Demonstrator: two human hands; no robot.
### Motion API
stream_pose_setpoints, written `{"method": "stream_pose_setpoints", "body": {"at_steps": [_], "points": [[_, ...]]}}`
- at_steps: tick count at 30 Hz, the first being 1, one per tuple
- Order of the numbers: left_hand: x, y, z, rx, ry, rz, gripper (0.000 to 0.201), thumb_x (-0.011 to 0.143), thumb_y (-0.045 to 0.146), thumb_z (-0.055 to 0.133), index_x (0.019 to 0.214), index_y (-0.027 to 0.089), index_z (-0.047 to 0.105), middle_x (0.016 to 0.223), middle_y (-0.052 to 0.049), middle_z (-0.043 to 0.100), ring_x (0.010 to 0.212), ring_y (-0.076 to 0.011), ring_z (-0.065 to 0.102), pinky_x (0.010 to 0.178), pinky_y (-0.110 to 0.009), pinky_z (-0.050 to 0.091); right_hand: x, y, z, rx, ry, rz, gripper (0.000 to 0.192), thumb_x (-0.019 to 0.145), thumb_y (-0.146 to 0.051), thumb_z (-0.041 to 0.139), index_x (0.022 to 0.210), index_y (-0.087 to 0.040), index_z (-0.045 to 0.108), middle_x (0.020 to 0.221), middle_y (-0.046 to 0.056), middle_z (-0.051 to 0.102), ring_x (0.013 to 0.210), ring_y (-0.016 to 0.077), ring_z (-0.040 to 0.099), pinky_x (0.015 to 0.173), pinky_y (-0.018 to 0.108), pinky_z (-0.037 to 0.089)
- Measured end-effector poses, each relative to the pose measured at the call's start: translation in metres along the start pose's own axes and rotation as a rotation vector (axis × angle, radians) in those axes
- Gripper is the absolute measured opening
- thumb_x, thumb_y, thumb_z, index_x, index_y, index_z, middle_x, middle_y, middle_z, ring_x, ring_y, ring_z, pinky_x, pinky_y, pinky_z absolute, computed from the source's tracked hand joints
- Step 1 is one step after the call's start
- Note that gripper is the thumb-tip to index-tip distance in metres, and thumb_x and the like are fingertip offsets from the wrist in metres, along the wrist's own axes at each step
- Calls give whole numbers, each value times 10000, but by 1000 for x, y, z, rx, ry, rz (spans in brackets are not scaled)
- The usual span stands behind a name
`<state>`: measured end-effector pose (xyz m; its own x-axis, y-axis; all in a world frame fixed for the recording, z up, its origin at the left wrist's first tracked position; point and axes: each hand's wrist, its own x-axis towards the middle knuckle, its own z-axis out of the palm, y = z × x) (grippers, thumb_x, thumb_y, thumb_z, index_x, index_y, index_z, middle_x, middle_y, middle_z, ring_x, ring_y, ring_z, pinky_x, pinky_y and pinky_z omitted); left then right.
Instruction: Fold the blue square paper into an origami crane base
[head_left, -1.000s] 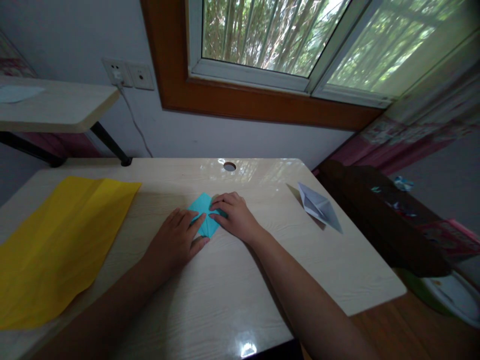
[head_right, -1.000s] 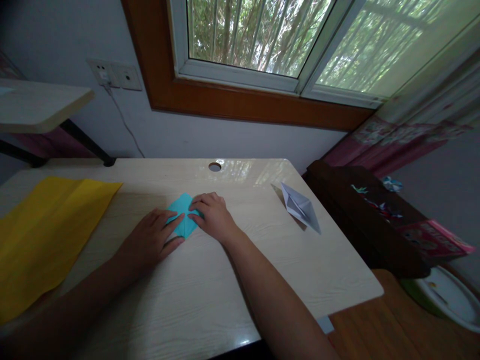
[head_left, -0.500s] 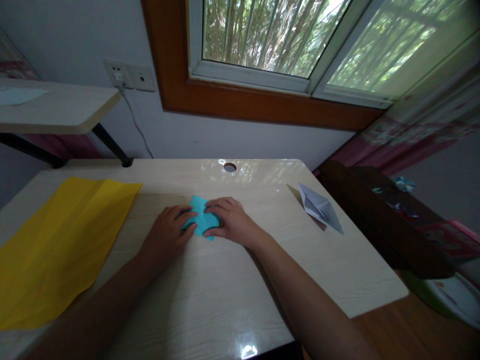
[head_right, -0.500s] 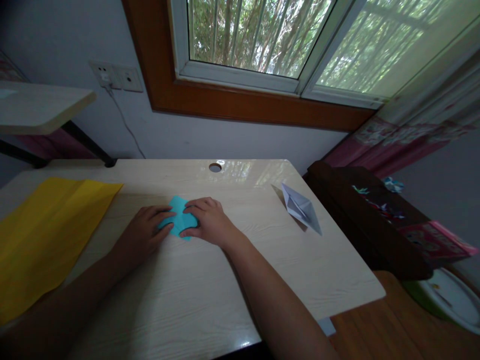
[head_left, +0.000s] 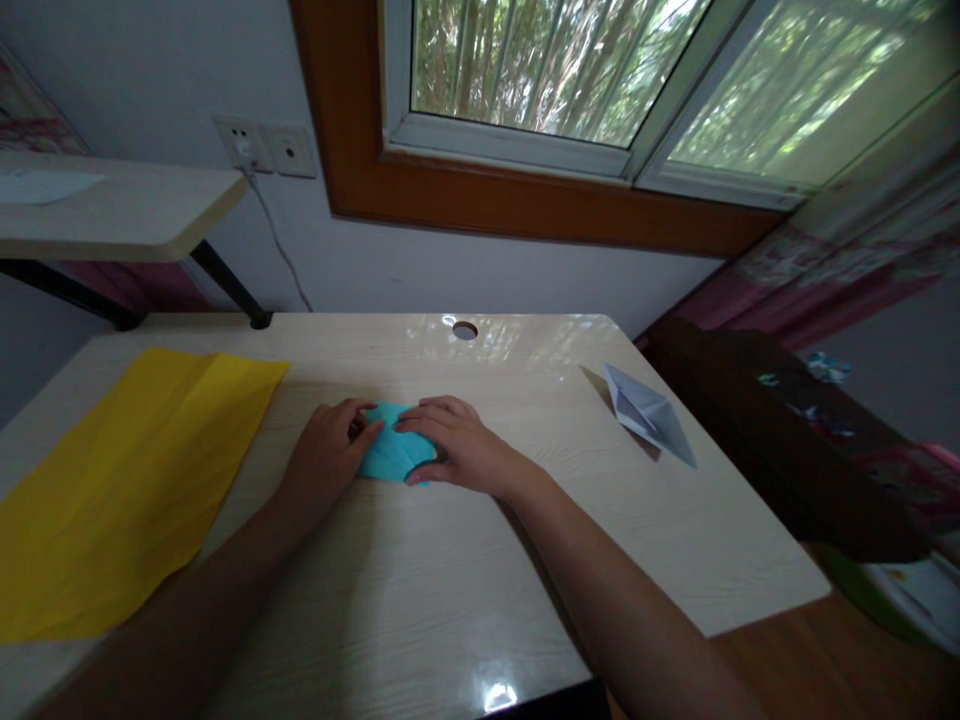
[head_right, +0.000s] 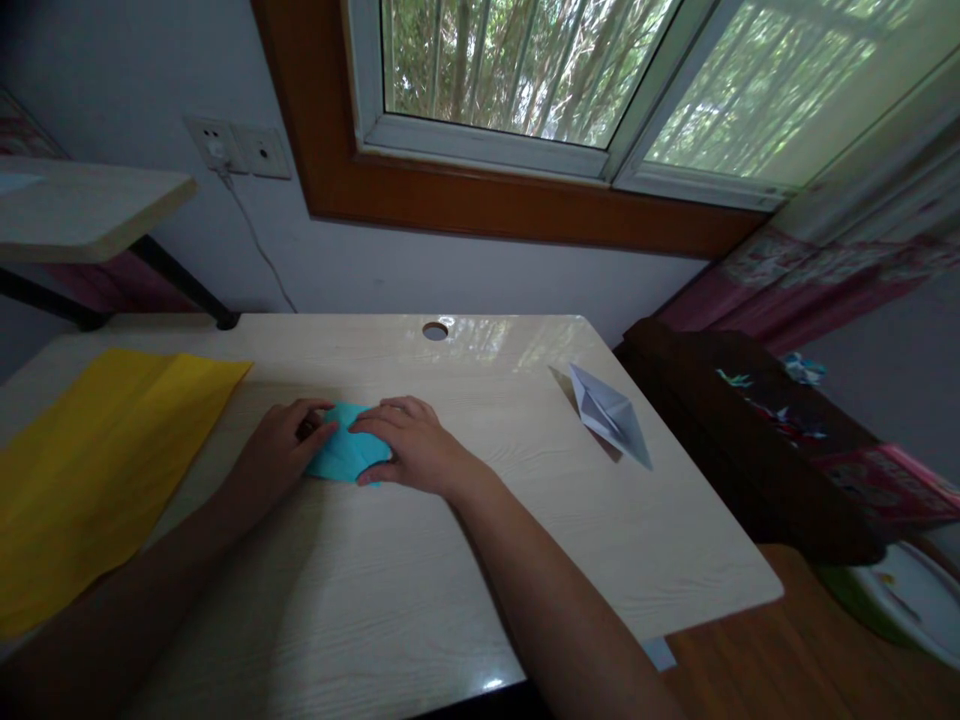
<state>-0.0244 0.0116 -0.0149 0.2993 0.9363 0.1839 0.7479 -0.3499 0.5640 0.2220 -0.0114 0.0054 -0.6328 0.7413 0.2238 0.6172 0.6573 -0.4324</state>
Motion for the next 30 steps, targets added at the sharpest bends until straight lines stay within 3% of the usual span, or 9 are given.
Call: {"method": "stream_pose_setpoints", "body": {"at_steps": [9,15,23,30], "points": [[1,4,1,97,-2,40,196,937,369,534,911,199,626,896,-65,679,886,-270,576,824,-424,453,-1,-2,-3,-87,-45,-52,482,886,-569,655,1321,-363,636,1453,39,552,1377,297,403,1136,491,325],[3,4,2,170,-8,85,289,972,391,476,812,197,620,879,-63,658,852,-246,569,841,-423,427,0,-6,-7,-88,-58,-39,474,887,-552,663,1328,-379,631,1447,40,554,1370,299,410,1130,500,333],[7,0,3,194,-35,73,457,989,479,430,802,192,732,854,-69,607,877,-250,561,895,-458,421,0,-9,-9,-82,-63,-37,506,881,-538,677,1353,-367,611,1435,53,562,1356,298,422,1135,508,328],[6,-2,6,201,-4,60,421,970,464,468,780,200,736,896,-72,602,895,-248,553,899,-457,442,0,-10,-9,-87,-66,-31,495,887,-531,673,1356,-385,607,1454,46,549,1368,302,411,1143,518,320]]}}
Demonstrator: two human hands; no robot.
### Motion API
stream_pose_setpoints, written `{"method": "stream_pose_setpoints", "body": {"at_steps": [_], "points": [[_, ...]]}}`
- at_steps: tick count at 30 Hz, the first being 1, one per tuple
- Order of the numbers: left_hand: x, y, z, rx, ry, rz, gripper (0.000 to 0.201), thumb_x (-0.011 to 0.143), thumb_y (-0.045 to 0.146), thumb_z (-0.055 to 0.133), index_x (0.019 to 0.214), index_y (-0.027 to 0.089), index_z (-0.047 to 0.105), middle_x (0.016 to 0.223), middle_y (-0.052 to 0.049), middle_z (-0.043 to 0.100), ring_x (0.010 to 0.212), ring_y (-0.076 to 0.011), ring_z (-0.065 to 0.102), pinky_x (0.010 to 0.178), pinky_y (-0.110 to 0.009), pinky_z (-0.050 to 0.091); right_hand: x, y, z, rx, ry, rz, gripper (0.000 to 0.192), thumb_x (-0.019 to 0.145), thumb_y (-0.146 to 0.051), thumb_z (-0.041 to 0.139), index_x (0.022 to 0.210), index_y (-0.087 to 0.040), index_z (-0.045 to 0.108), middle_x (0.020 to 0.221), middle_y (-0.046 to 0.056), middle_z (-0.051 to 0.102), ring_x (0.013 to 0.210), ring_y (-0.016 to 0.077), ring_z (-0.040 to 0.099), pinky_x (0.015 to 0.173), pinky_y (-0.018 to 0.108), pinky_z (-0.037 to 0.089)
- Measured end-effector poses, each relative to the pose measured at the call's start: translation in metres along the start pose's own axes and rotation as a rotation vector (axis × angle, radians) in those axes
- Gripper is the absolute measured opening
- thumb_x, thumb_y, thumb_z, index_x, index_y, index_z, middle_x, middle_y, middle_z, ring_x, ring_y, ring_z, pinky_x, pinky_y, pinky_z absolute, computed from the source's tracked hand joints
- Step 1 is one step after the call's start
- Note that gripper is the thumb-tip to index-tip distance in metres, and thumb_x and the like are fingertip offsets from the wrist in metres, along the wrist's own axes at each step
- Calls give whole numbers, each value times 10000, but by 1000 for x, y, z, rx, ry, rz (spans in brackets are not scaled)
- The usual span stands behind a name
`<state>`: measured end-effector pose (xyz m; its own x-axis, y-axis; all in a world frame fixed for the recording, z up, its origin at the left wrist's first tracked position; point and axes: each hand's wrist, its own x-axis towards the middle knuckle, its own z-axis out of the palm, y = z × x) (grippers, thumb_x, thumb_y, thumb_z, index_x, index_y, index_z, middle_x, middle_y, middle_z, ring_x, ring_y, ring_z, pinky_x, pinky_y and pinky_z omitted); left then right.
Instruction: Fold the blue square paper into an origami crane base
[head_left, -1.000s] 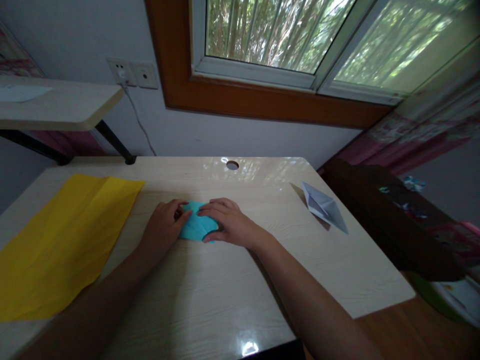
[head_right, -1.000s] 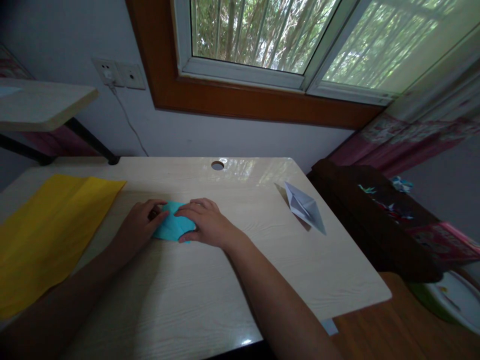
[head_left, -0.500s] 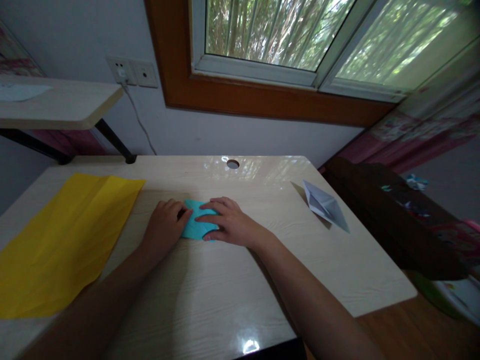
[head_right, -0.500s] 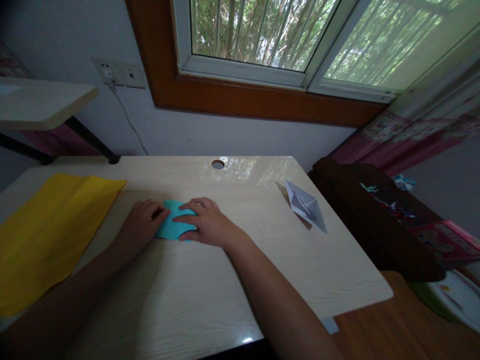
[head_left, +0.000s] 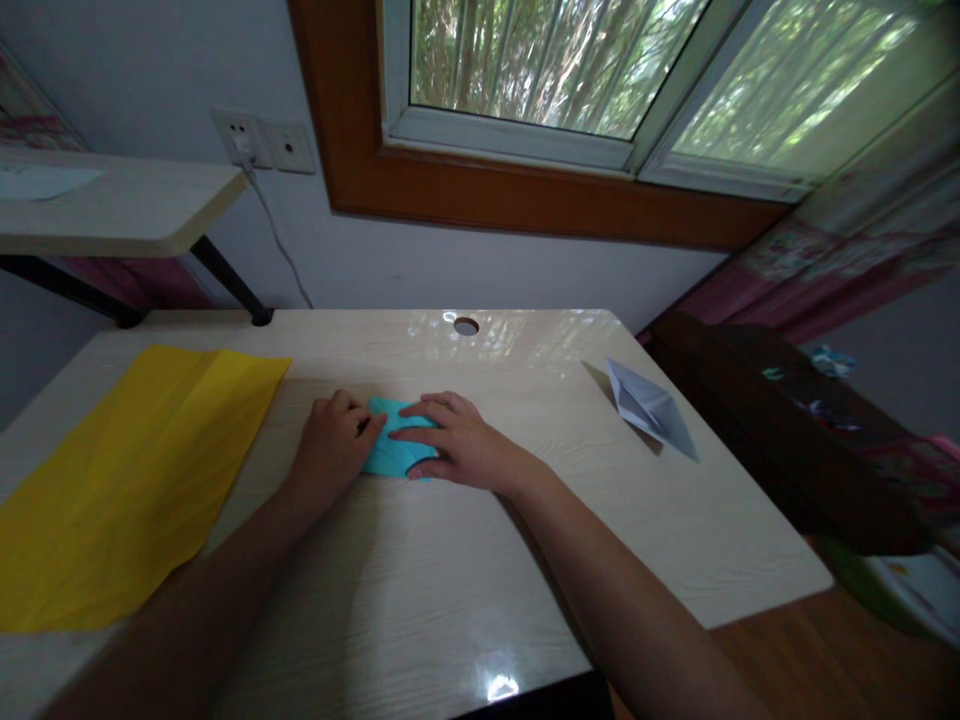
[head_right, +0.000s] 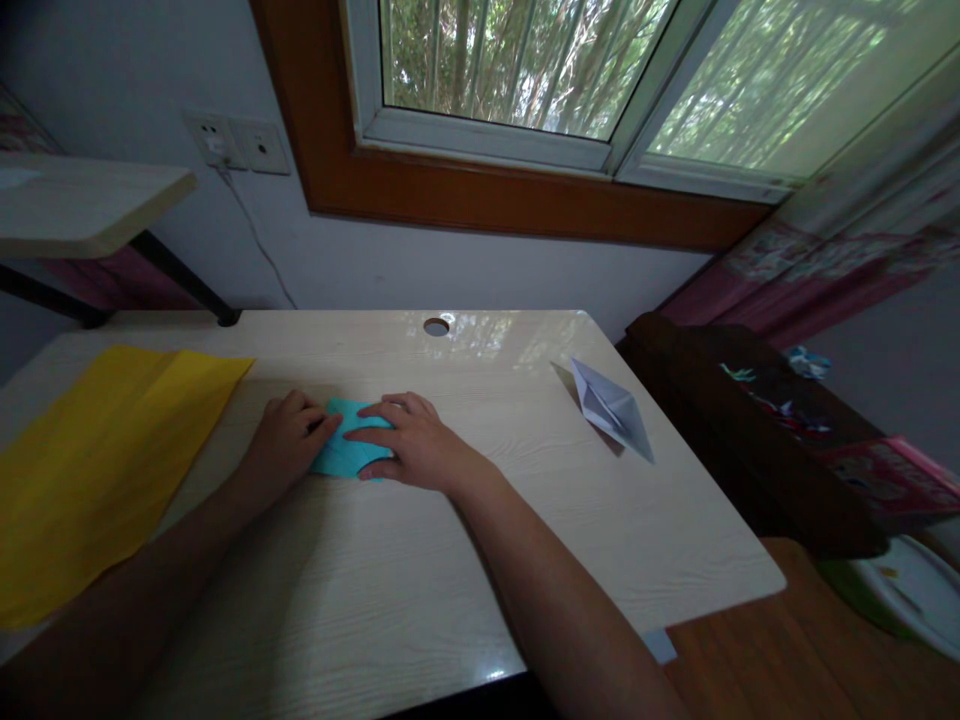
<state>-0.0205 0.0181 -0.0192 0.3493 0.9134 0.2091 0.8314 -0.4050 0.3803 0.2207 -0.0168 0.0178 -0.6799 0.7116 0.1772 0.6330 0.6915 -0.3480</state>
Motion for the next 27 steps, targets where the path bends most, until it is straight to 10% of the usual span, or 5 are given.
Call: {"method": "stream_pose_setpoints", "body": {"at_steps": [27], "points": [[-2,-2,0,110,81,-17,314,938,424,541,774,180,651,967,-111,567,962,-301,526,920,-487,460,-3,12,13,-34,37,-72,484,920,-557,612,1356,-348,619,1459,54,540,1396,300,376,1146,509,342]]}}
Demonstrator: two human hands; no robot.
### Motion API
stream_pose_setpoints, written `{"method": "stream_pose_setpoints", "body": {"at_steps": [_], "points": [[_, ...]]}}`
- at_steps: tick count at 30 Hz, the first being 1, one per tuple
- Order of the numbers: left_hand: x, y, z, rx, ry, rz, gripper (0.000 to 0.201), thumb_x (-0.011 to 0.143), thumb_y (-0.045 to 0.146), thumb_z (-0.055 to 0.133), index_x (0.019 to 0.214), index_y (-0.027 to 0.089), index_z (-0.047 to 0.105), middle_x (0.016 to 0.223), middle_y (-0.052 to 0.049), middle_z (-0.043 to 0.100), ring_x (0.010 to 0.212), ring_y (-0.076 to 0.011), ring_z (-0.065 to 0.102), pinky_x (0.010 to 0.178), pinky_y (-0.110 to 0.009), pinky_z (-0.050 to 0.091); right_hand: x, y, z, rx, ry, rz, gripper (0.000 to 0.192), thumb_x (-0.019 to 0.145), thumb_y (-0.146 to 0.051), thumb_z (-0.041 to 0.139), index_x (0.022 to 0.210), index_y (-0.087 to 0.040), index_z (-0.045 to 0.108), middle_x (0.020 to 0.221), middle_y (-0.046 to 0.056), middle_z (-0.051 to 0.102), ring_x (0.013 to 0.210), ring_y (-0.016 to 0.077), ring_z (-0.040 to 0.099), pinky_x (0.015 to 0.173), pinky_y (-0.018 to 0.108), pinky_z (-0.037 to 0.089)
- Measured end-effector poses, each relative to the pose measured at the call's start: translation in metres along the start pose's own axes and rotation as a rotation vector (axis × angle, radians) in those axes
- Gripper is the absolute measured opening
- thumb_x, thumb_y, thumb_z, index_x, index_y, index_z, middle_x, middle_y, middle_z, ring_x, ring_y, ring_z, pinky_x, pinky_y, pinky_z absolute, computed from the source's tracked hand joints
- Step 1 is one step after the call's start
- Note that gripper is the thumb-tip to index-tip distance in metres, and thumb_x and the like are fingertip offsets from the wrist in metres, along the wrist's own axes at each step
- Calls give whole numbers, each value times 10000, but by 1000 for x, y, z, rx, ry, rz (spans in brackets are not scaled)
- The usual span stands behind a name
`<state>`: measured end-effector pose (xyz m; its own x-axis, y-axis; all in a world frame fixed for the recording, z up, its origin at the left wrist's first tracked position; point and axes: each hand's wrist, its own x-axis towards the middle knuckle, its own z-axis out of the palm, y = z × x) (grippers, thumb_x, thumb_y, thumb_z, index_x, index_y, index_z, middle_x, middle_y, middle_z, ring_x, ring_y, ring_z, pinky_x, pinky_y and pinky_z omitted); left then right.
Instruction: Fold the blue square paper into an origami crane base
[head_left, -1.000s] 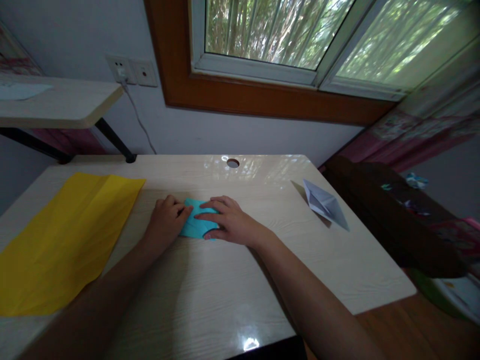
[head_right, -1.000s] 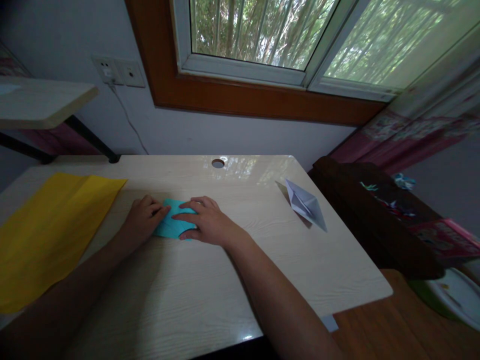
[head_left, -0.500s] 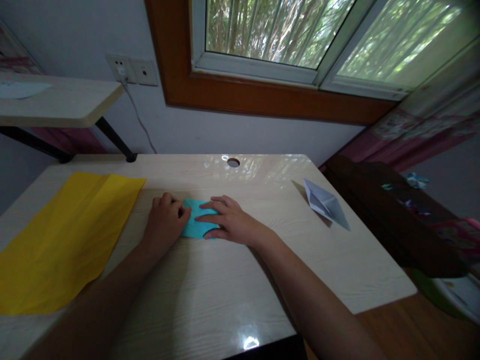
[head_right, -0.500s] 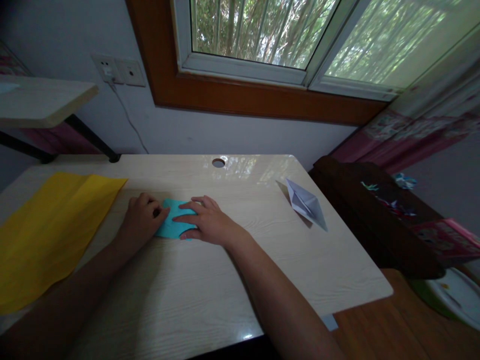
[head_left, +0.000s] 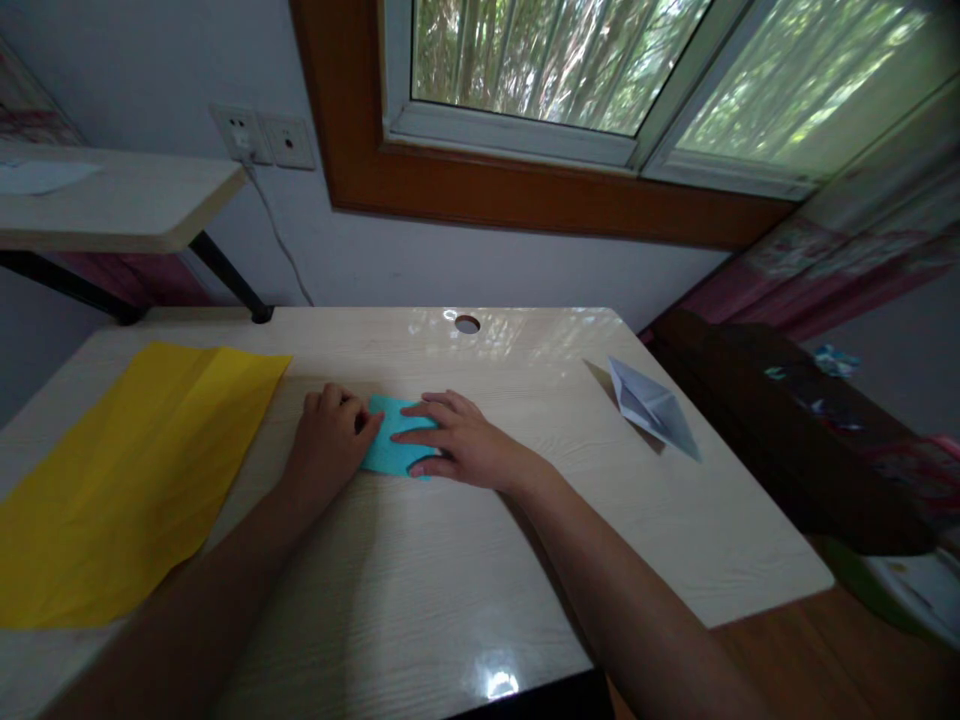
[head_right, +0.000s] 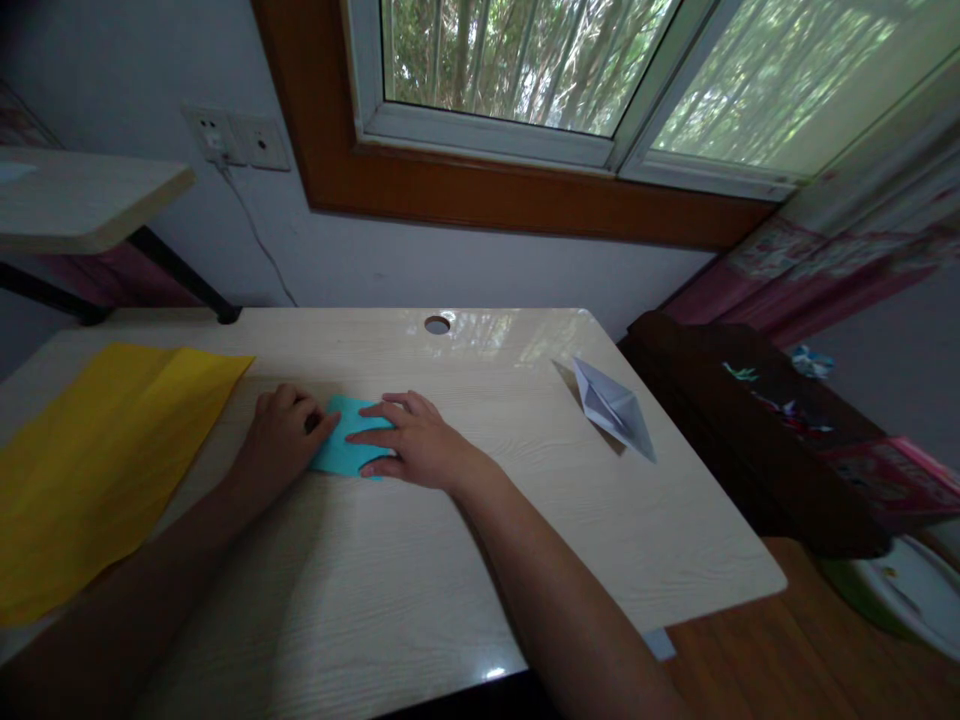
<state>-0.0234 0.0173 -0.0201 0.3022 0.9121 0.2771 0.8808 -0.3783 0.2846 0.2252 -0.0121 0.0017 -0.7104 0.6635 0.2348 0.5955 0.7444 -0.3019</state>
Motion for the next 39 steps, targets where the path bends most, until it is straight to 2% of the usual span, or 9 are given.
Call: {"method": "stream_pose_setpoints", "body": {"at_steps": [6,13,20,24,33,39], "points": [[0,-3,-1,-37,43,24,235,934,389,573,925,181,681,981,-97,592,973,-295,550,927,-478,452,1,-3,1,-32,9,63,484,932,-559,591,1370,-355,604,1459,71,531,1356,301,416,1122,511,359],[-2,2,-4,-86,86,179,220,955,288,558,1096,194,698,1092,-103,625,1046,-284,563,980,-483,435,3,-9,3,-76,29,118,526,934,-591,562,1400,-347,572,1424,81,553,1307,299,442,1089,498,386],[-5,7,-3,-35,10,317,330,989,327,530,1252,193,676,1293,-121,629,1177,-305,542,1027,-503,447,7,-13,2,-202,33,286,612,941,-627,513,1444,-279,535,1356,129,573,1167,322,485,994,496,436],[-6,11,-6,-33,-60,387,355,998,324,512,1311,227,648,1358,-88,626,1233,-305,531,1047,-513,447,7,-13,-2,-241,29,313,606,946,-618,510,1428,-253,551,1292,137,588,1102,320,490,948,478,454],[-7,13,-7,-7,-108,367,427,1007,392,491,1369,196,603,1461,-90,572,1372,-305,477,1127,-512,394,8,-5,-1,-172,41,259,549,958,-555,547,1363,-189,601,1170,146,593,1037,274,531,924,429,476],[-9,15,-7,33,-115,362,433,1012,353,474,1412,214,563,1503,-64,535,1415,-301,445,1121,-511,395,8,-5,-1,-144,34,266,484,975,-499,554,1329,-177,626,1120,134,594,986,243,573,889,391,488]]}}
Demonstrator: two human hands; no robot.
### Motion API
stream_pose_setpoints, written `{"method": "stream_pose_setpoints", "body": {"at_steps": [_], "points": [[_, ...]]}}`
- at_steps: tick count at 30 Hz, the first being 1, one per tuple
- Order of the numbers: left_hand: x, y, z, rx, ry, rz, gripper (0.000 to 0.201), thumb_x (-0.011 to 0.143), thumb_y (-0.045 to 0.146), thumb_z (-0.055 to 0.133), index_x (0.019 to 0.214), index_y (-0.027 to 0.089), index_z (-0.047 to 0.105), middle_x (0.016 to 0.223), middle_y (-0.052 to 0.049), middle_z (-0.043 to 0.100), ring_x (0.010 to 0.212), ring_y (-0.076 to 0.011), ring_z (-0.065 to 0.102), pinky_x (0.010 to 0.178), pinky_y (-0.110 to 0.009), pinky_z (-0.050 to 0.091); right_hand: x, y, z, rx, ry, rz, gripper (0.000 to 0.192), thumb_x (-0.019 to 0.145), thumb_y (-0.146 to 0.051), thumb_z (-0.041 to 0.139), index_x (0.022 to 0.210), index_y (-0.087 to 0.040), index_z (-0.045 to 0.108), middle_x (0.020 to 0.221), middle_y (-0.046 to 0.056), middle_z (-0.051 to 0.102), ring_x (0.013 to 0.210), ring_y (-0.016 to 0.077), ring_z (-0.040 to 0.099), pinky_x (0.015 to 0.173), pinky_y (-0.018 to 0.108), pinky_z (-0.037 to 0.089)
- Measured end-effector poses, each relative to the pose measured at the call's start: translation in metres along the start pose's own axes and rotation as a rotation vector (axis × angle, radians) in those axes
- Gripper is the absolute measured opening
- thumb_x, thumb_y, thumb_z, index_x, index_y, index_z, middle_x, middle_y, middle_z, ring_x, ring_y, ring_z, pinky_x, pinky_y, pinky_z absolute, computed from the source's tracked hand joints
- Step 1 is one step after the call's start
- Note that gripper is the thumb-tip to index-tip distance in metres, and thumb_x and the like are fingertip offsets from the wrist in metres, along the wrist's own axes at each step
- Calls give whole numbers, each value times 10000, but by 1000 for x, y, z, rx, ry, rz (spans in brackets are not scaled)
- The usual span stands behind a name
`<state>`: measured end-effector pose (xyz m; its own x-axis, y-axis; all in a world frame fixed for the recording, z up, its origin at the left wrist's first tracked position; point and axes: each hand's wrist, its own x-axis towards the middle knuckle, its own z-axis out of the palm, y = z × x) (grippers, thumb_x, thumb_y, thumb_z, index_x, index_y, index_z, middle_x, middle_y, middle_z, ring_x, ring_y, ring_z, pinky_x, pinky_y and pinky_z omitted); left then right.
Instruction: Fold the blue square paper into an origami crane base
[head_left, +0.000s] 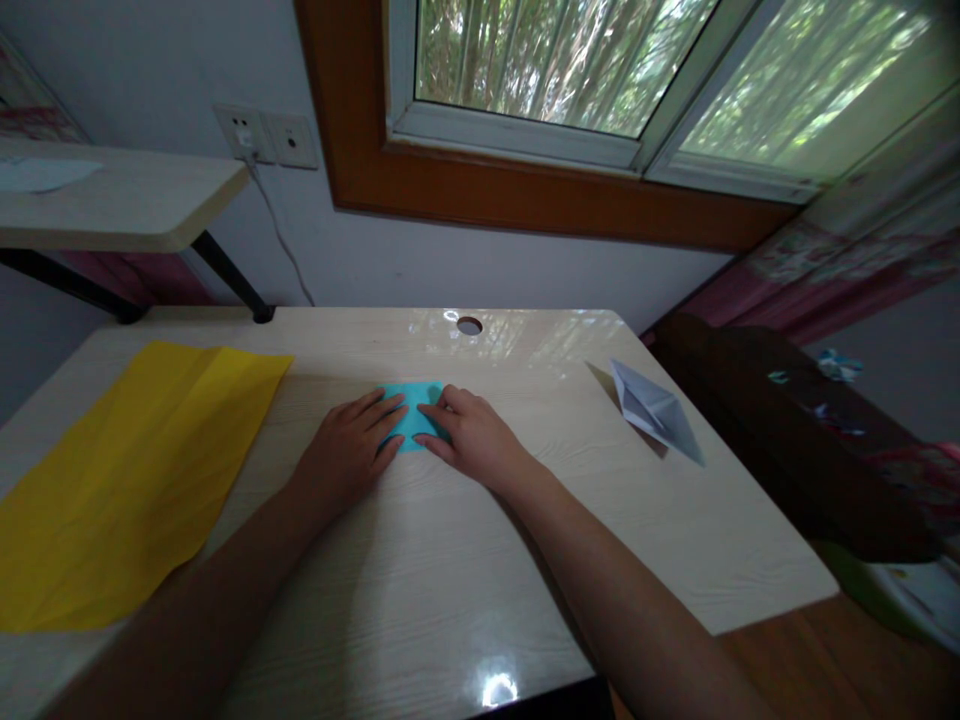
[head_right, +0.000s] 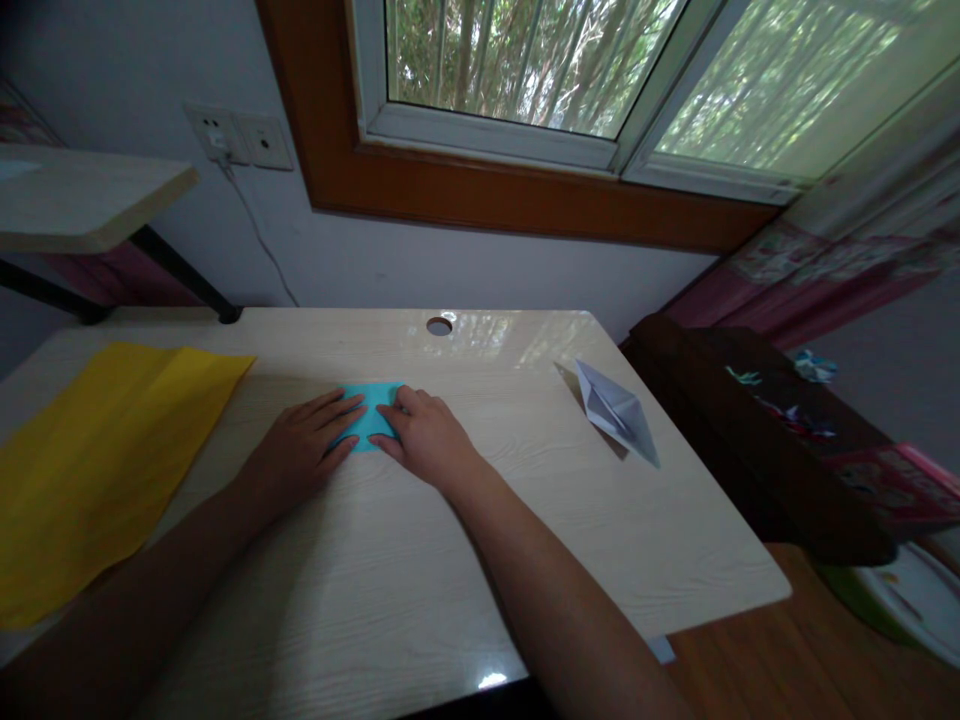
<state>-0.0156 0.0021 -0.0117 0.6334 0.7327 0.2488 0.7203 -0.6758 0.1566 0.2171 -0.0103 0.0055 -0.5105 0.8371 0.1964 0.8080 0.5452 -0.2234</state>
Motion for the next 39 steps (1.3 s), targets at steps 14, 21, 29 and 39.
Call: {"method": "stream_pose_setpoints", "body": {"at_steps": [14,21,29,39], "points": [[-2,-4,9,-126,0,131,403,1027,305,468,1419,274,557,1492,-58,540,1426,-269,454,1174,-541,343,-2,3,-2,13,41,78,388,993,-411,549,1285,-185,670,1065,114,617,900,202,620,839,333,511],[-3,0,7,-218,-39,206,390,1021,290,465,1373,187,597,1445,-97,586,1404,-238,486,1193,-492,376,-2,9,0,9,61,123,335,1006,-371,537,1290,-265,681,1027,92,597,902,195,591,824,330,482],[-4,2,3,-286,46,255,349,992,190,477,1292,209,655,1335,-75,677,1308,-223,588,1182,-509,405,-3,25,1,-8,77,141,298,987,-368,587,1258,-332,705,1024,80,594,882,191,559,785,322,444],[-8,-2,2,-372,-19,307,537,914,57,446,1404,244,562,1438,-52,600,1356,-188,540,1184,-460,418,-5,34,-1,3,106,192,294,965,-317,627,1245,-314,716,1022,83,611,907,206,577,810,337,461]]}}
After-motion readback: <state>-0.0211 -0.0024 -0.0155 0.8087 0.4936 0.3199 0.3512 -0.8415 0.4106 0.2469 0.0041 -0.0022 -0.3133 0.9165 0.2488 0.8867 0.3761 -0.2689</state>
